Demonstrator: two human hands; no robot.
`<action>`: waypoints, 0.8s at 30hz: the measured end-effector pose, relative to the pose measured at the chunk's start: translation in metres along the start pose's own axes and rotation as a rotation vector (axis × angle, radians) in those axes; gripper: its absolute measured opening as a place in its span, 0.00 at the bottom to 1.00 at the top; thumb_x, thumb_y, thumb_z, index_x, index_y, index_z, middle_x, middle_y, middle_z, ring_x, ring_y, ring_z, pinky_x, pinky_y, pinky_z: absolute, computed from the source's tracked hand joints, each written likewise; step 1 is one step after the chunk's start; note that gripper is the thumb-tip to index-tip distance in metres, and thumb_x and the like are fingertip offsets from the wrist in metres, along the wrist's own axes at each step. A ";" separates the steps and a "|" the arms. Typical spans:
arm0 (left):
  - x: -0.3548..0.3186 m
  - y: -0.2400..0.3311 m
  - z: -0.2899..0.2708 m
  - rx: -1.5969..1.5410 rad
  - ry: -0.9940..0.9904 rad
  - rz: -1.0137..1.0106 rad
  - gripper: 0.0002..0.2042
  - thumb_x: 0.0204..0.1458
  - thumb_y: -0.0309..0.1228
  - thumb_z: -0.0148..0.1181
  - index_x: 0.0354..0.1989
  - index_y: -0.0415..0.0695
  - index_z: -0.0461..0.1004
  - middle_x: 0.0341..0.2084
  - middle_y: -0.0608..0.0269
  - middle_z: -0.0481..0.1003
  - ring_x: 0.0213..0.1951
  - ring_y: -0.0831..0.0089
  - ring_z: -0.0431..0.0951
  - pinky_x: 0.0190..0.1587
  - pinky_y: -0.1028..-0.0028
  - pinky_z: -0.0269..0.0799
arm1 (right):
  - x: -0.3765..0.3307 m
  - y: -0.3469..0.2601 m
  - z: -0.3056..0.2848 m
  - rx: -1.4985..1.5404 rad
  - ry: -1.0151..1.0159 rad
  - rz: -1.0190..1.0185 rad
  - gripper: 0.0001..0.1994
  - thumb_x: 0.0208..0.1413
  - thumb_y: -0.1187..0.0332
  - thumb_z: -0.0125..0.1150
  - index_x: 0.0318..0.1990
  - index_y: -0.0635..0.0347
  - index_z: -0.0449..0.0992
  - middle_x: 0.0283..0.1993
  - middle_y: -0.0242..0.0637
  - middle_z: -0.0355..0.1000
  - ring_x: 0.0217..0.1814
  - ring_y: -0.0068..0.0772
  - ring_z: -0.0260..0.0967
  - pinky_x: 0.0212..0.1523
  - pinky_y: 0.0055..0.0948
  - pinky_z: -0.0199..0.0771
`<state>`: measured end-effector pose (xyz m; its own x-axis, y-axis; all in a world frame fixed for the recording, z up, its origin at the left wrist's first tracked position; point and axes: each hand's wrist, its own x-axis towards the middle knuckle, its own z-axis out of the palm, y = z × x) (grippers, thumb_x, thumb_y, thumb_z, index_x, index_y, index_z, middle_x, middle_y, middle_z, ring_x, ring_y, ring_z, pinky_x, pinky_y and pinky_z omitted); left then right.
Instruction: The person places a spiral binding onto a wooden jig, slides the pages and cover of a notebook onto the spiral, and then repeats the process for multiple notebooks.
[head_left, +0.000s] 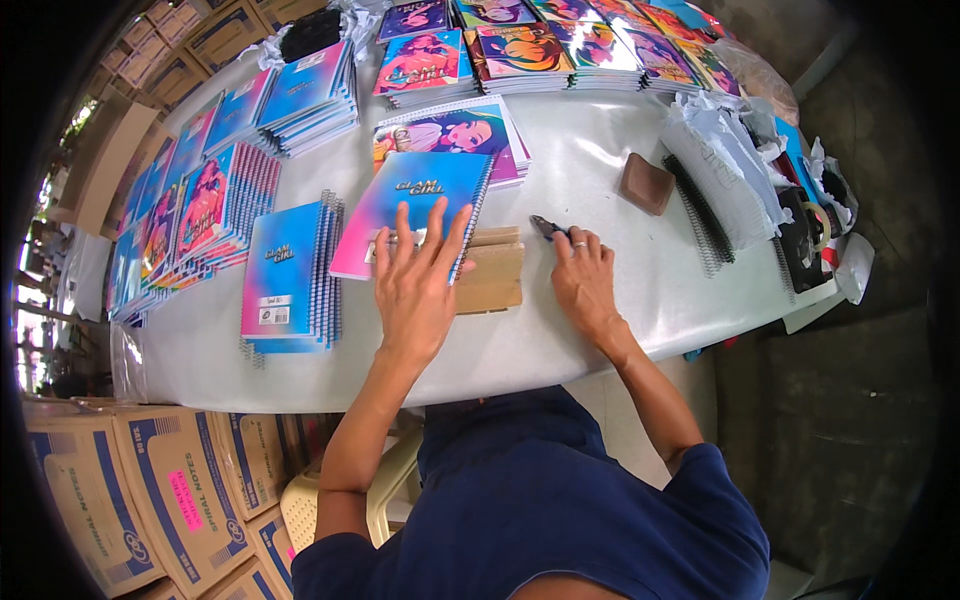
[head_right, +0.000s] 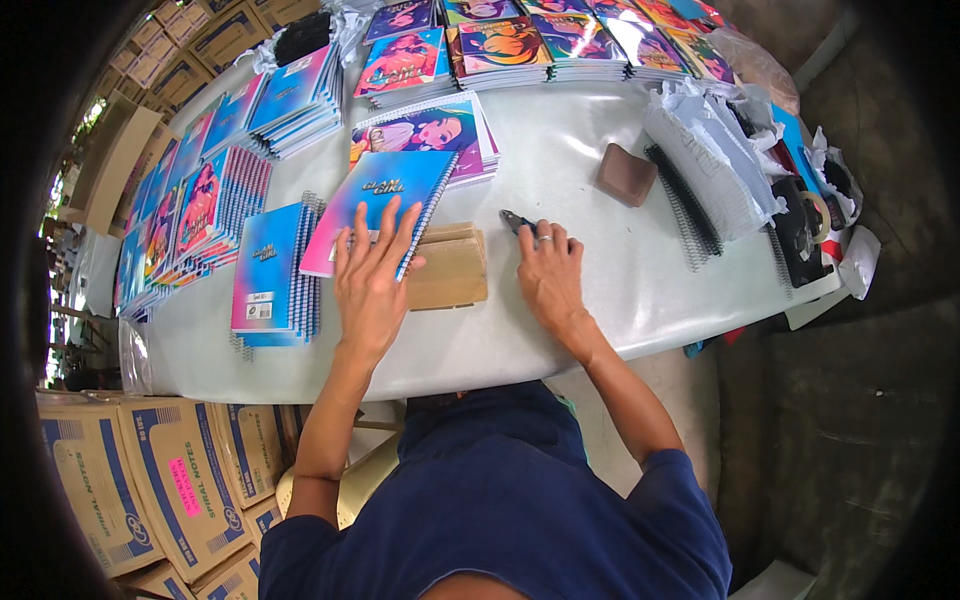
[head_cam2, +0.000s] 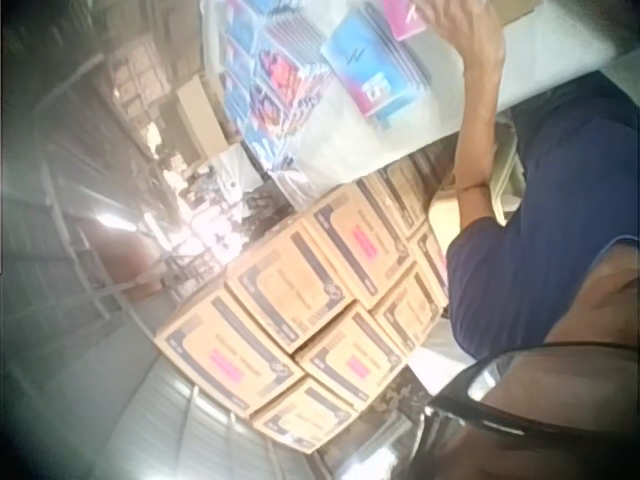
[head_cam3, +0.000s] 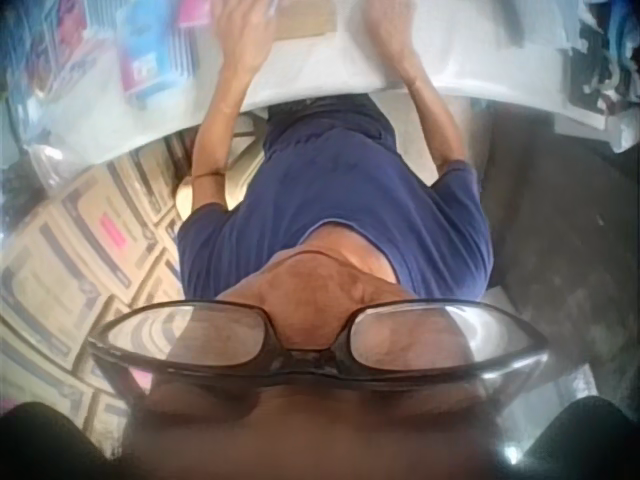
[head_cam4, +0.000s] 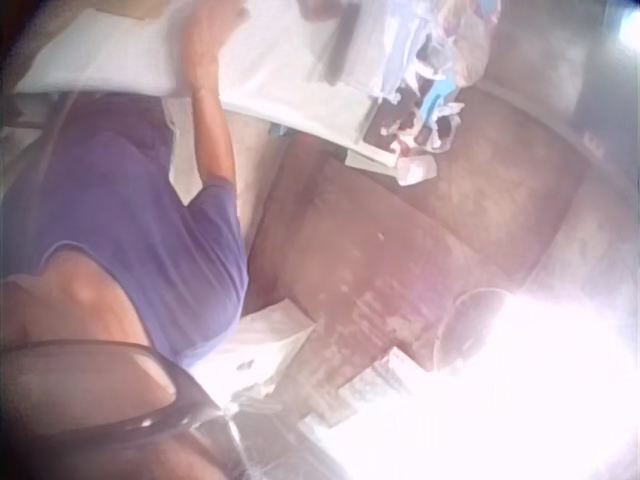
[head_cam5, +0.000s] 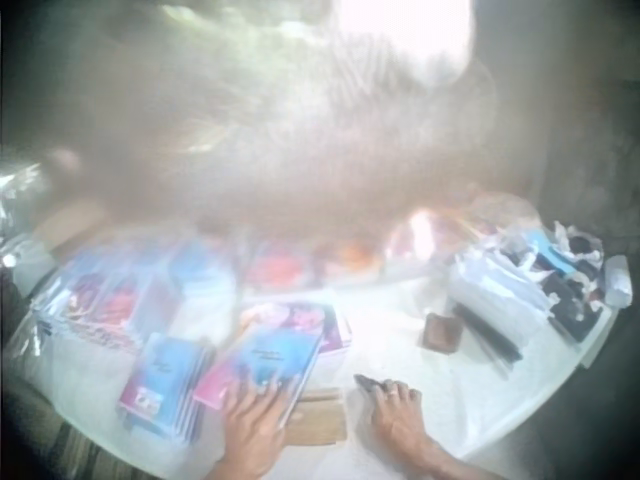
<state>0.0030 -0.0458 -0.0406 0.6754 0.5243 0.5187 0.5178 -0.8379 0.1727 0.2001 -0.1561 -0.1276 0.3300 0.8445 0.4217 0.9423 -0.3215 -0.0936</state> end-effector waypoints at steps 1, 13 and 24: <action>0.000 0.001 0.000 -0.003 0.000 -0.003 0.29 0.49 0.26 0.62 0.63 0.54 0.65 0.61 0.61 0.66 0.64 0.51 0.60 0.62 0.52 0.53 | 0.000 0.002 -0.006 0.082 -0.019 0.053 0.16 0.51 0.74 0.54 0.49 0.65 0.67 0.46 0.48 0.67 0.51 0.46 0.64 0.50 0.43 0.63; 0.002 -0.003 -0.007 -0.065 0.033 -0.038 0.35 0.41 0.18 0.63 0.64 0.47 0.62 0.60 0.59 0.67 0.62 0.50 0.63 0.60 0.52 0.57 | 0.010 -0.060 -0.084 0.433 0.073 -0.321 0.27 0.53 0.62 0.63 0.62 0.42 0.67 0.45 0.36 0.63 0.39 0.35 0.64 0.37 0.34 0.67; 0.001 -0.010 -0.013 -0.119 0.054 -0.078 0.37 0.39 0.14 0.60 0.64 0.43 0.61 0.60 0.58 0.66 0.62 0.49 0.63 0.58 0.54 0.59 | 0.022 -0.064 -0.093 0.414 -0.012 -0.377 0.26 0.50 0.66 0.65 0.59 0.45 0.70 0.46 0.37 0.65 0.46 0.37 0.66 0.46 0.38 0.70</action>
<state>-0.0083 -0.0391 -0.0311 0.6047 0.5818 0.5439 0.4991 -0.8090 0.3106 0.1414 -0.1566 -0.0288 -0.0356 0.8739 0.4847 0.9379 0.1968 -0.2858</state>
